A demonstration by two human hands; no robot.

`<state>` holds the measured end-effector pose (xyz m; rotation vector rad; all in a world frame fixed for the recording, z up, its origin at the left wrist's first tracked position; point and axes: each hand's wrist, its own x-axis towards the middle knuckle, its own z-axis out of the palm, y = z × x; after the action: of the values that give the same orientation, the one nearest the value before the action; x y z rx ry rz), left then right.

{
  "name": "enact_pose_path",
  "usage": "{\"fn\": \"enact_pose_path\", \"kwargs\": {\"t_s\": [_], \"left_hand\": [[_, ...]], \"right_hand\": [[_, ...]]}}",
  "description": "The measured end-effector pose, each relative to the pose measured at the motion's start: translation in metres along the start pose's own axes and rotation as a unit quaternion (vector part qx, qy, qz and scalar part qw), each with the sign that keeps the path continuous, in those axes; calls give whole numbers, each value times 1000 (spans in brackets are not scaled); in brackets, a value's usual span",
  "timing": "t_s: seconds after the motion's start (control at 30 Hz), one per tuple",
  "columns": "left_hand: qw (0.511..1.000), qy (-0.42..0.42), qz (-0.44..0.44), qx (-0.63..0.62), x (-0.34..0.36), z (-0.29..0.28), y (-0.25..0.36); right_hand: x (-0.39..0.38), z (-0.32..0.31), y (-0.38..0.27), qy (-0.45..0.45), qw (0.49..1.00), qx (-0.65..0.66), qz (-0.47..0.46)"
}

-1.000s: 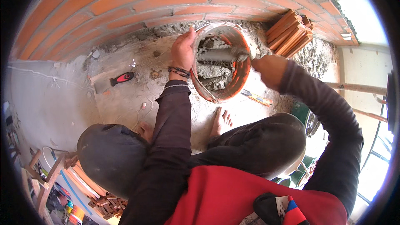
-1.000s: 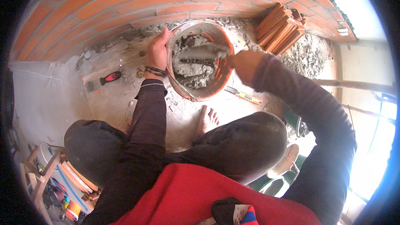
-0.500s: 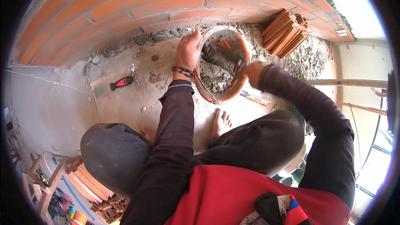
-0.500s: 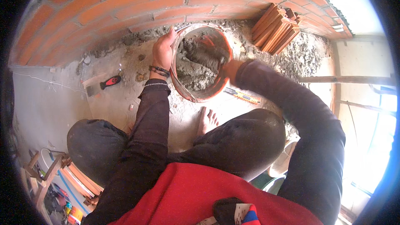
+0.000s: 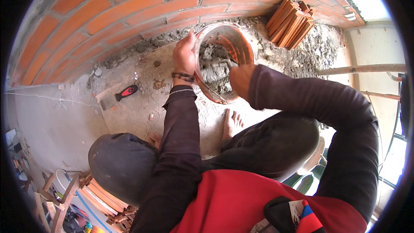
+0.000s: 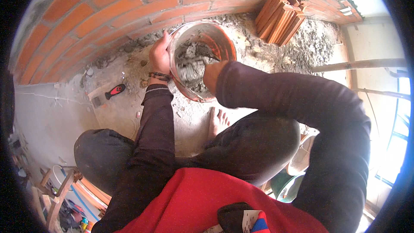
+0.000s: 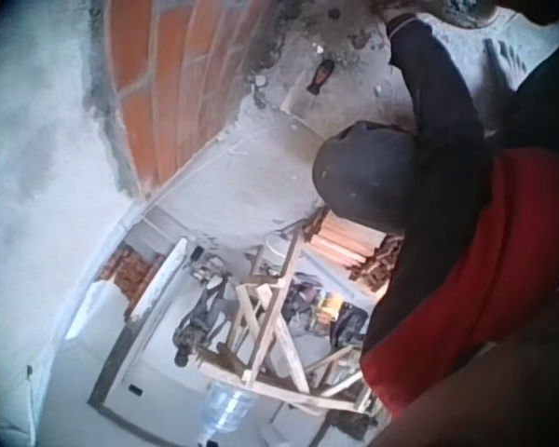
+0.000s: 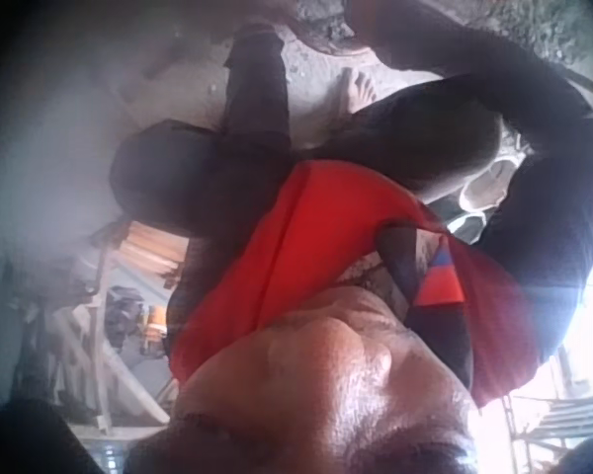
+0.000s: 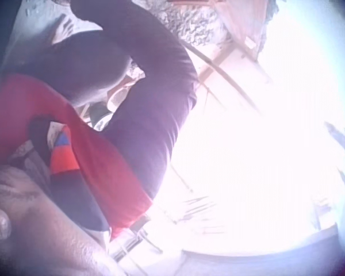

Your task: The person applies mortar to a brick and places it on a wall using a trowel.

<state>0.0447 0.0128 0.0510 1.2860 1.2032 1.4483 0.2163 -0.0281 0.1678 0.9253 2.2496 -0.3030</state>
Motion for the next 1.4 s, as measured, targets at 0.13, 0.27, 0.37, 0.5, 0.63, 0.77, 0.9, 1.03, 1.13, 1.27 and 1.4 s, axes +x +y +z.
{"fn": "enact_pose_path", "kwargs": {"t_s": [0.13, 0.27, 0.37, 0.5, 0.63, 0.77, 0.9, 1.03, 1.13, 1.27, 1.4], "left_hand": [[975, 25, -130, -181, 1, 5, 4], [995, 12, -62, -80, 0, 13, -1], [990, -6, -98, -97, -7, -1, 8], [977, 15, -122, -173, -4, 1, 0], [958, 2, -150, -245, -1, 13, 0], [946, -47, -133, -291, -1, 27, 18], [964, -10, -122, -235, -2, 9, 4], [971, 17, -117, -206, 4, 12, -9], [942, 50, -142, -299, -3, 10, 0], [966, 60, -134, -213, -6, 7, -1], [938, 51, -146, -310, -9, 3, -7]], "right_hand": [[-20, -2, 51, 60, 998, 2, -17], [12, 32, 75, -4, 1000, -2, -4], [-9, 31, 15, 19, 995, 95, 19], [-49, 0, 63, 22, 990, 141, -19], [-39, -4, 71, -151, 729, 646, 168], [-31, 49, 66, -126, 885, 426, 139], [-34, 28, 92, 22, 970, 226, 92], [-23, 64, 82, 47, 979, 174, 93], [-8, 77, 57, 7, 970, 240, 18], [8, 87, 36, -19, 935, 354, -13], [-2, 42, 29, -199, 766, 607, 76]]}}
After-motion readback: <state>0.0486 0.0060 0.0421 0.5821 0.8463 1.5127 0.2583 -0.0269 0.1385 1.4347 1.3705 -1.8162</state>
